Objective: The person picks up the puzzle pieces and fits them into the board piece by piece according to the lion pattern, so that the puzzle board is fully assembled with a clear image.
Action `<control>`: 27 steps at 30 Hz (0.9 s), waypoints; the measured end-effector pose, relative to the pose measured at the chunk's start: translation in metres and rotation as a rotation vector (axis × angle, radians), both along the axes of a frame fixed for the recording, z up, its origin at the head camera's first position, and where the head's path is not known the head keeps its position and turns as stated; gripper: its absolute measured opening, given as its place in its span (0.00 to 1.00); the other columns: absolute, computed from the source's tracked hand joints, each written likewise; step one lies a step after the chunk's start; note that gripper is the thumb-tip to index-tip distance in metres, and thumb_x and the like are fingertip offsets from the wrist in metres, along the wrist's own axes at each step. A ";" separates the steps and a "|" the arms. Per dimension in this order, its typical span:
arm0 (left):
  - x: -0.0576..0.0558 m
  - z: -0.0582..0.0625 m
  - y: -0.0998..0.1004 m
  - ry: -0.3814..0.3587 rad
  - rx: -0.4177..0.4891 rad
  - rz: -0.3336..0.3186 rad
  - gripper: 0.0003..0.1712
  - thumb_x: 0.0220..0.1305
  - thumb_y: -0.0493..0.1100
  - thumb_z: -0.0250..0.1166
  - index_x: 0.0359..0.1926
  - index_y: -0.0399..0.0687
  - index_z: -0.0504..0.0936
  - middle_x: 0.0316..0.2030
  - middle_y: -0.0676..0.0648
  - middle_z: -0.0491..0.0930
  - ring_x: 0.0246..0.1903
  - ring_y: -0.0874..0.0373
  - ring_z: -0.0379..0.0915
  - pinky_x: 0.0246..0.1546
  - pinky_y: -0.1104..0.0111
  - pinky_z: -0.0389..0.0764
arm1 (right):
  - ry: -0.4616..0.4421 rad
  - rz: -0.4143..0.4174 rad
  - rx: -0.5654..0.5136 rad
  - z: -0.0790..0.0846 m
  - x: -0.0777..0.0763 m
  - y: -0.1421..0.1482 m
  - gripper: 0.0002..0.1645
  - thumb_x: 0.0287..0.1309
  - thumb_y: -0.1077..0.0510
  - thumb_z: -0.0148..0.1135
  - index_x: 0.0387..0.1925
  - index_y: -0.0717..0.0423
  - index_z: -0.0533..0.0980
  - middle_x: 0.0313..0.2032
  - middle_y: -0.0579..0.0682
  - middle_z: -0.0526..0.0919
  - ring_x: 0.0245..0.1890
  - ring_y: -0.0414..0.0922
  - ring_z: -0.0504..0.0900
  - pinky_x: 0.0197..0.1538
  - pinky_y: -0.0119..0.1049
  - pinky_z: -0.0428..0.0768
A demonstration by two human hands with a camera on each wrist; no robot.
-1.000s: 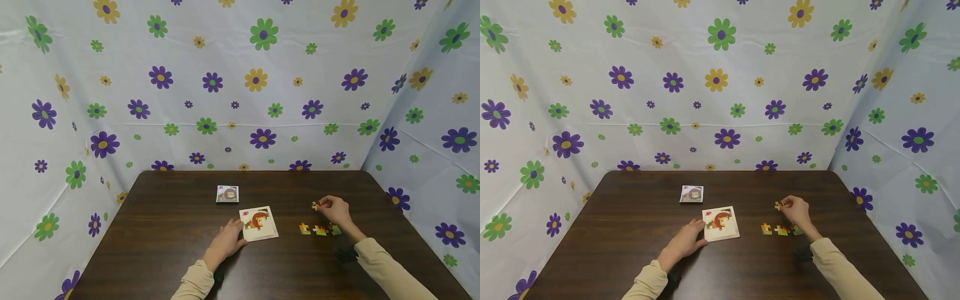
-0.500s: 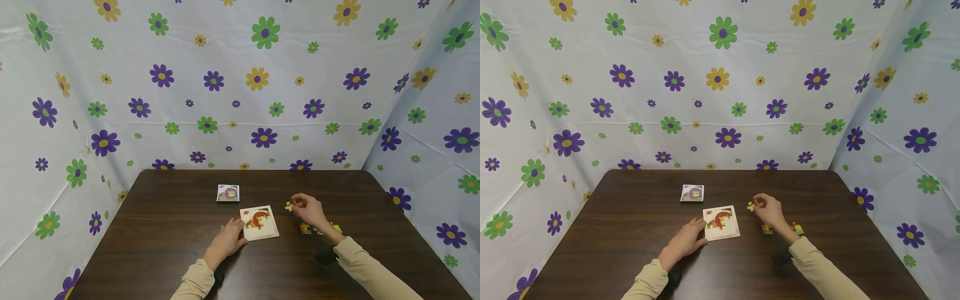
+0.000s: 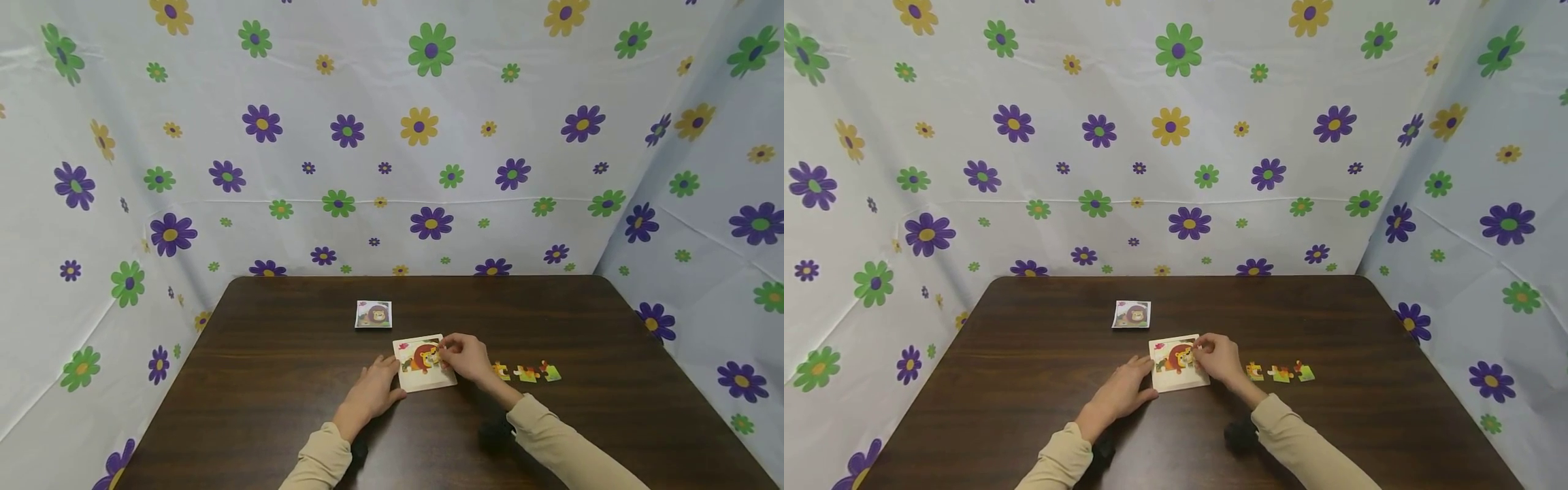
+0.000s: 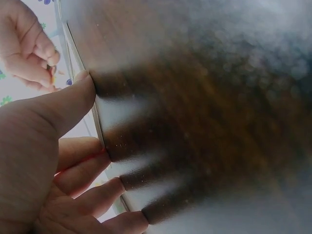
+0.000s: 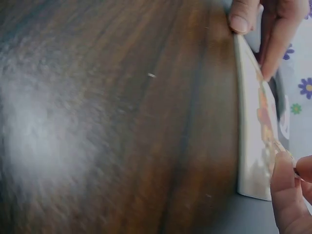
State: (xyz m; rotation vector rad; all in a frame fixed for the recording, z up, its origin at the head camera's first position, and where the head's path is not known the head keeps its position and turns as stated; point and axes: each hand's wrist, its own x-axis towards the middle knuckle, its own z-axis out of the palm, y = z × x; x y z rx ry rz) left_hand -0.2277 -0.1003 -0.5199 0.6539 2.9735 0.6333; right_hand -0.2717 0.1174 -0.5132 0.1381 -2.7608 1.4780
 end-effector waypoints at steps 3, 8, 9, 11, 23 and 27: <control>0.000 0.001 0.000 -0.003 0.002 0.001 0.29 0.57 0.48 0.70 0.55 0.36 0.76 0.59 0.38 0.74 0.61 0.35 0.65 0.51 0.37 0.69 | -0.023 -0.010 -0.003 -0.003 0.000 -0.003 0.03 0.53 0.64 0.66 0.32 0.59 0.82 0.16 0.46 0.79 0.15 0.41 0.77 0.22 0.32 0.72; 0.000 0.003 0.000 -0.005 0.009 0.000 0.29 0.57 0.47 0.71 0.55 0.36 0.76 0.59 0.37 0.73 0.61 0.35 0.65 0.51 0.36 0.69 | 0.002 -0.024 0.039 -0.005 -0.002 -0.005 0.05 0.50 0.63 0.68 0.28 0.61 0.80 0.16 0.46 0.79 0.14 0.40 0.77 0.19 0.33 0.73; 0.000 0.003 0.000 -0.002 0.010 -0.002 0.28 0.57 0.47 0.71 0.54 0.36 0.76 0.59 0.37 0.74 0.60 0.35 0.66 0.50 0.36 0.69 | 0.013 -0.026 0.057 -0.005 -0.003 -0.005 0.05 0.50 0.62 0.69 0.27 0.60 0.79 0.16 0.46 0.79 0.14 0.40 0.76 0.19 0.33 0.72; 0.000 0.003 0.000 0.001 0.015 -0.004 0.27 0.56 0.47 0.71 0.53 0.36 0.77 0.59 0.37 0.74 0.60 0.34 0.66 0.50 0.36 0.69 | 0.033 -0.034 0.086 -0.006 -0.003 -0.005 0.07 0.48 0.62 0.70 0.26 0.60 0.78 0.15 0.45 0.78 0.13 0.39 0.75 0.17 0.33 0.72; -0.001 0.000 0.000 -0.014 0.011 0.000 0.28 0.56 0.47 0.71 0.55 0.37 0.76 0.59 0.38 0.73 0.61 0.35 0.65 0.51 0.36 0.68 | 0.045 -0.072 0.108 -0.013 -0.006 -0.009 0.08 0.45 0.63 0.71 0.25 0.61 0.78 0.16 0.45 0.77 0.14 0.38 0.74 0.17 0.31 0.70; -0.001 0.000 -0.001 -0.013 0.010 -0.003 0.28 0.57 0.47 0.71 0.55 0.37 0.76 0.60 0.38 0.73 0.61 0.35 0.65 0.51 0.36 0.68 | 0.033 -0.071 0.097 -0.014 -0.007 -0.009 0.09 0.45 0.64 0.72 0.26 0.62 0.77 0.15 0.46 0.76 0.12 0.38 0.74 0.17 0.30 0.70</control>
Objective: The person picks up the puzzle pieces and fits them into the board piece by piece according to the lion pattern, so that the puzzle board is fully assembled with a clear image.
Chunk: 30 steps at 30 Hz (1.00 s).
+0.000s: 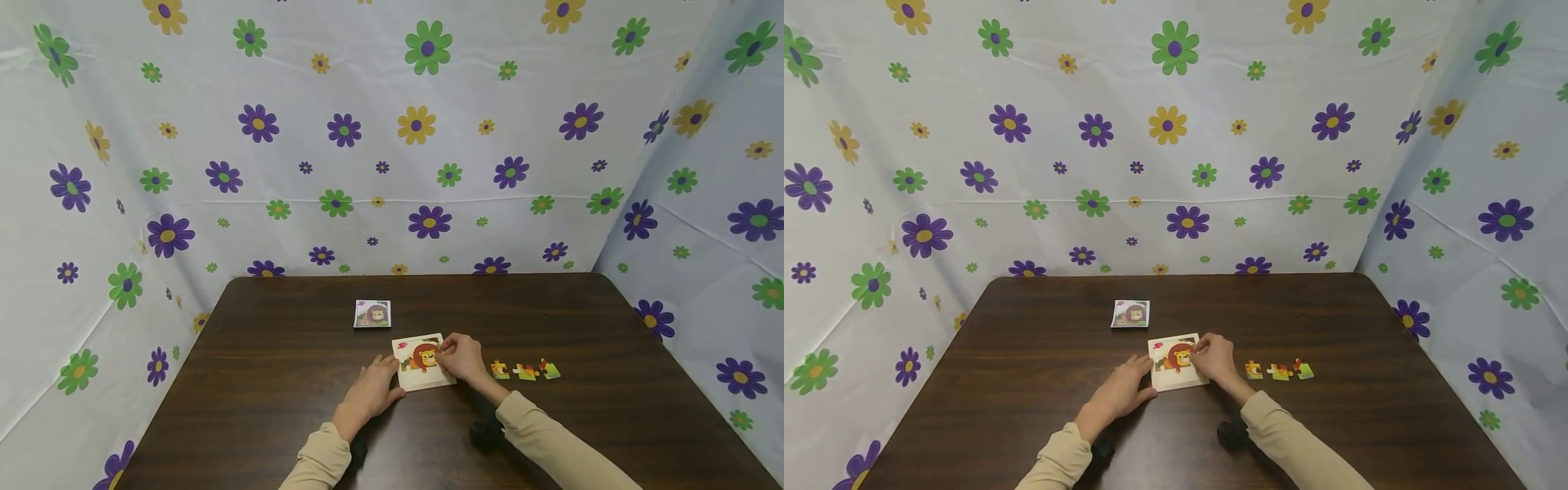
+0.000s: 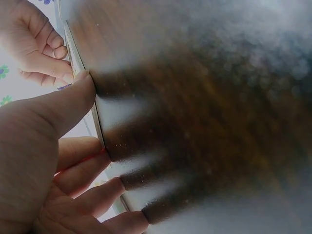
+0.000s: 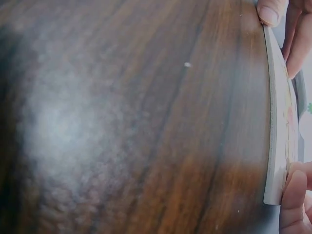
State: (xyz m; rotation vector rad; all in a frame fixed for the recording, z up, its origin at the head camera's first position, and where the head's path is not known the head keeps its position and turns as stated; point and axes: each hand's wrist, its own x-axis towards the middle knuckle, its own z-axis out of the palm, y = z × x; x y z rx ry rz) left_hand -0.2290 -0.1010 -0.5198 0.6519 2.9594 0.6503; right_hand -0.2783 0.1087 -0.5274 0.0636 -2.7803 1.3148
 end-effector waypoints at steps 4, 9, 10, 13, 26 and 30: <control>-0.001 0.001 0.000 0.002 -0.001 0.001 0.29 0.57 0.47 0.70 0.55 0.36 0.76 0.60 0.38 0.73 0.61 0.35 0.65 0.51 0.36 0.69 | -0.018 0.000 -0.007 0.002 -0.001 0.000 0.10 0.45 0.63 0.72 0.25 0.62 0.76 0.14 0.46 0.76 0.11 0.38 0.74 0.15 0.29 0.70; -0.001 0.002 0.000 0.006 0.003 0.002 0.29 0.57 0.47 0.71 0.56 0.36 0.76 0.60 0.38 0.73 0.61 0.35 0.65 0.51 0.36 0.68 | -0.017 0.012 0.005 0.004 -0.002 -0.001 0.11 0.46 0.63 0.72 0.24 0.61 0.75 0.13 0.47 0.75 0.10 0.38 0.73 0.15 0.29 0.69; -0.001 0.003 0.000 0.007 0.004 0.001 0.30 0.57 0.47 0.71 0.56 0.36 0.76 0.59 0.37 0.73 0.61 0.35 0.65 0.51 0.36 0.68 | -0.012 0.019 0.004 0.003 -0.002 -0.001 0.10 0.47 0.63 0.72 0.25 0.61 0.76 0.14 0.46 0.75 0.11 0.38 0.73 0.15 0.29 0.69; 0.000 0.001 0.000 0.001 0.002 0.003 0.30 0.56 0.47 0.71 0.56 0.36 0.76 0.59 0.38 0.73 0.61 0.35 0.65 0.51 0.36 0.68 | 0.009 0.066 -0.015 0.002 0.000 0.002 0.09 0.48 0.63 0.71 0.26 0.60 0.77 0.16 0.45 0.76 0.12 0.38 0.71 0.16 0.30 0.69; 0.002 0.002 0.001 -0.019 -0.017 0.008 0.30 0.57 0.47 0.70 0.56 0.36 0.76 0.60 0.38 0.73 0.61 0.36 0.65 0.52 0.37 0.68 | 0.336 0.530 0.326 0.001 -0.005 0.026 0.11 0.52 0.62 0.69 0.39 0.58 0.85 0.44 0.53 0.85 0.48 0.56 0.80 0.51 0.53 0.77; 0.002 0.003 0.000 -0.015 0.000 0.004 0.29 0.58 0.47 0.70 0.56 0.35 0.76 0.60 0.38 0.73 0.61 0.35 0.64 0.52 0.36 0.68 | 0.289 0.561 0.320 0.000 -0.006 0.026 0.12 0.55 0.62 0.67 0.42 0.61 0.84 0.47 0.56 0.84 0.53 0.60 0.78 0.53 0.56 0.75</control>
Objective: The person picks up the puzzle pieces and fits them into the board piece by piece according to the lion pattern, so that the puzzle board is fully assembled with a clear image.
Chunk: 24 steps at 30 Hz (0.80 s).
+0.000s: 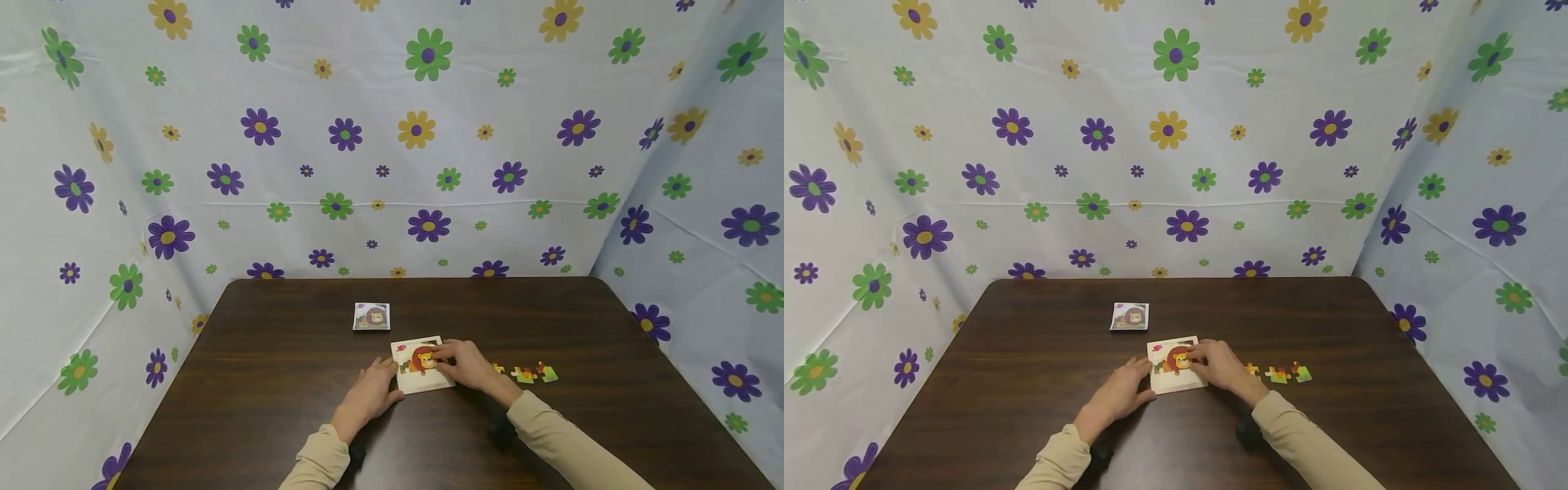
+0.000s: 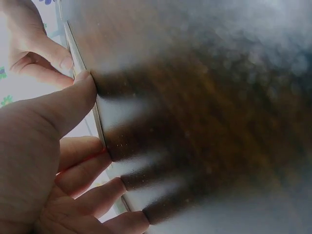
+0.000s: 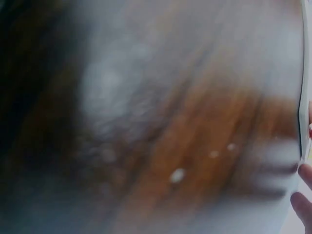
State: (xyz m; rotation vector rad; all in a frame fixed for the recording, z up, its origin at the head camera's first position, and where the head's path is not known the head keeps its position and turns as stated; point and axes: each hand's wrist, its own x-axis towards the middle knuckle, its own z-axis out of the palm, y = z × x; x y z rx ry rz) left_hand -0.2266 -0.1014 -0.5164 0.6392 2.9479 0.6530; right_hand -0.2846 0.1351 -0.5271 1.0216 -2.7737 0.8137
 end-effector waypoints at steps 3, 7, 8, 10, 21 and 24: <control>0.000 -0.003 0.000 0.034 0.021 -0.020 0.29 0.59 0.48 0.69 0.56 0.35 0.75 0.59 0.37 0.73 0.60 0.35 0.66 0.49 0.35 0.69 | 0.026 0.013 -0.012 -0.003 0.000 0.001 0.12 0.55 0.63 0.67 0.41 0.63 0.84 0.46 0.58 0.84 0.51 0.59 0.80 0.52 0.54 0.76; -0.001 -0.003 0.000 0.048 0.041 -0.023 0.28 0.58 0.46 0.70 0.55 0.33 0.76 0.58 0.36 0.74 0.59 0.33 0.66 0.48 0.34 0.69 | 0.094 0.027 -0.004 -0.006 0.000 -0.002 0.12 0.54 0.64 0.68 0.41 0.64 0.84 0.45 0.59 0.84 0.47 0.57 0.82 0.48 0.51 0.80; -0.001 -0.004 0.000 0.046 0.039 -0.019 0.28 0.58 0.46 0.70 0.55 0.33 0.76 0.58 0.35 0.74 0.59 0.33 0.66 0.49 0.34 0.69 | 0.095 0.021 -0.002 -0.007 0.000 -0.002 0.12 0.54 0.64 0.68 0.41 0.63 0.84 0.45 0.59 0.84 0.48 0.56 0.82 0.48 0.51 0.80; -0.001 -0.001 0.000 0.015 0.027 -0.005 0.29 0.56 0.45 0.71 0.55 0.32 0.76 0.58 0.35 0.74 0.60 0.33 0.65 0.51 0.35 0.68 | 0.085 0.012 -0.003 -0.008 0.000 -0.003 0.12 0.54 0.63 0.67 0.42 0.63 0.84 0.46 0.58 0.84 0.49 0.56 0.81 0.49 0.51 0.79; -0.001 -0.003 0.002 0.021 -0.006 -0.011 0.30 0.56 0.47 0.71 0.56 0.34 0.76 0.58 0.37 0.74 0.60 0.34 0.66 0.49 0.36 0.69 | 0.054 0.001 -0.022 0.003 0.004 0.001 0.11 0.54 0.62 0.68 0.40 0.62 0.84 0.45 0.58 0.85 0.50 0.57 0.81 0.52 0.54 0.76; -0.001 -0.002 0.001 0.025 0.004 -0.010 0.30 0.56 0.46 0.71 0.55 0.34 0.76 0.58 0.36 0.74 0.59 0.34 0.66 0.49 0.35 0.69 | 0.054 -0.022 -0.035 0.011 0.003 0.009 0.14 0.54 0.58 0.69 0.41 0.62 0.84 0.46 0.58 0.84 0.50 0.57 0.81 0.52 0.55 0.76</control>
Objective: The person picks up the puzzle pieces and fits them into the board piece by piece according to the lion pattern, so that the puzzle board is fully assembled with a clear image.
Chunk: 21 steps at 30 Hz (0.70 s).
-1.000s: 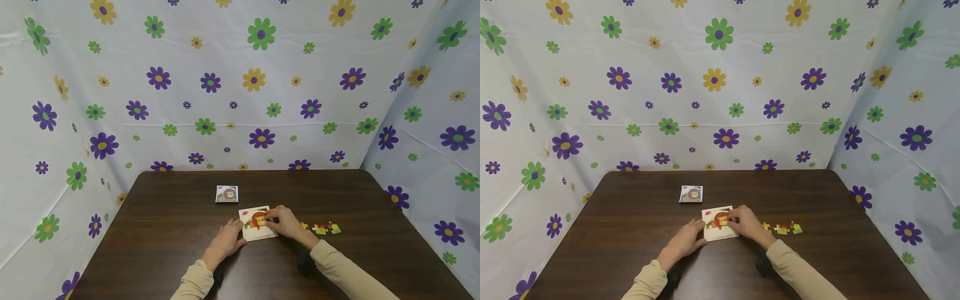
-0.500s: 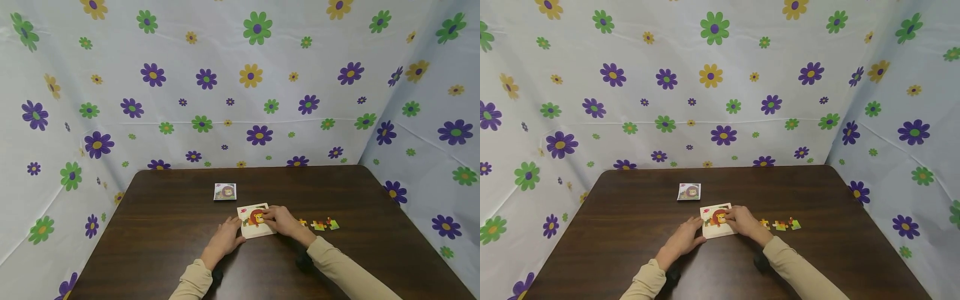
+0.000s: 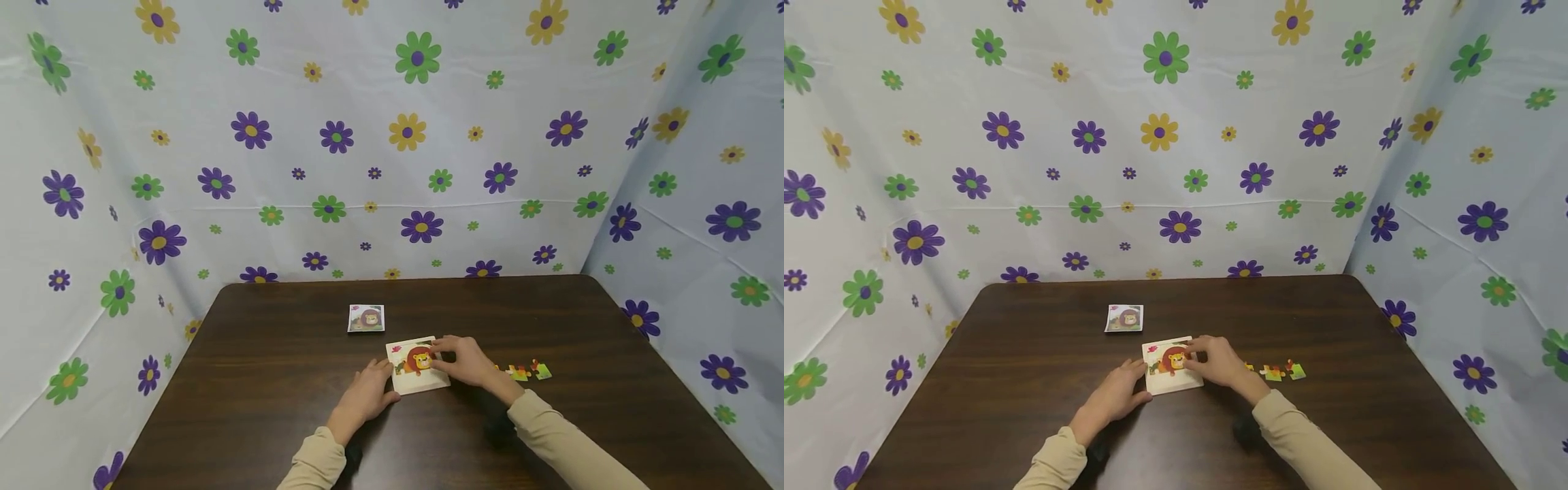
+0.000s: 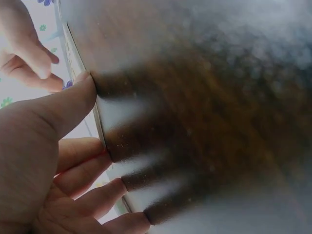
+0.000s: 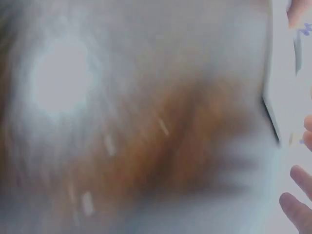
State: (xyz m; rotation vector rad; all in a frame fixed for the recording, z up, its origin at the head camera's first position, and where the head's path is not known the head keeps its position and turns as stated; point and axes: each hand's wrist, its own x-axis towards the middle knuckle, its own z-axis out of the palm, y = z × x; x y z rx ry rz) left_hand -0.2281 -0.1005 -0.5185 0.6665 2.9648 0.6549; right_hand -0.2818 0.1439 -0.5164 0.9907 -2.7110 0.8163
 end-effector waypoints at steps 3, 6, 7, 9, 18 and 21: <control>0.000 0.000 0.001 -0.002 0.013 -0.005 0.30 0.56 0.46 0.71 0.56 0.33 0.76 0.58 0.35 0.74 0.60 0.33 0.66 0.50 0.35 0.69 | -0.037 -0.055 -0.010 0.005 -0.001 0.016 0.19 0.54 0.53 0.70 0.44 0.62 0.83 0.48 0.58 0.83 0.50 0.57 0.81 0.53 0.54 0.76; 0.000 0.000 0.001 -0.003 0.020 -0.007 0.30 0.56 0.46 0.71 0.56 0.33 0.76 0.58 0.35 0.74 0.60 0.32 0.66 0.49 0.34 0.68 | -0.047 -0.098 0.004 0.007 -0.003 0.035 0.20 0.54 0.50 0.70 0.43 0.61 0.82 0.47 0.56 0.84 0.48 0.55 0.82 0.52 0.53 0.77; -0.001 0.000 0.001 -0.002 0.020 -0.007 0.30 0.55 0.46 0.71 0.56 0.33 0.76 0.58 0.35 0.73 0.59 0.32 0.66 0.49 0.34 0.68 | -0.037 -0.105 0.009 0.007 -0.003 0.042 0.20 0.54 0.50 0.70 0.43 0.60 0.83 0.46 0.55 0.84 0.47 0.54 0.82 0.52 0.52 0.77; 0.000 -0.001 0.001 0.000 0.018 -0.007 0.30 0.56 0.46 0.71 0.56 0.33 0.76 0.58 0.35 0.73 0.59 0.32 0.66 0.49 0.35 0.68 | -0.017 -0.108 0.015 0.008 -0.002 0.054 0.17 0.52 0.51 0.71 0.39 0.59 0.83 0.42 0.53 0.85 0.45 0.53 0.82 0.50 0.52 0.78; 0.000 -0.001 0.001 0.003 0.017 -0.004 0.30 0.56 0.46 0.71 0.55 0.33 0.76 0.58 0.36 0.74 0.59 0.33 0.66 0.50 0.35 0.69 | -0.143 -0.124 0.169 0.012 0.004 0.093 0.23 0.44 0.49 0.76 0.40 0.57 0.81 0.38 0.48 0.82 0.40 0.49 0.80 0.45 0.48 0.79; 0.000 0.000 0.001 0.005 0.010 -0.008 0.30 0.56 0.46 0.71 0.56 0.33 0.76 0.58 0.36 0.74 0.59 0.33 0.66 0.50 0.35 0.69 | -0.172 -0.138 0.203 0.011 0.005 0.100 0.25 0.40 0.48 0.78 0.40 0.56 0.81 0.37 0.47 0.81 0.38 0.47 0.79 0.42 0.45 0.79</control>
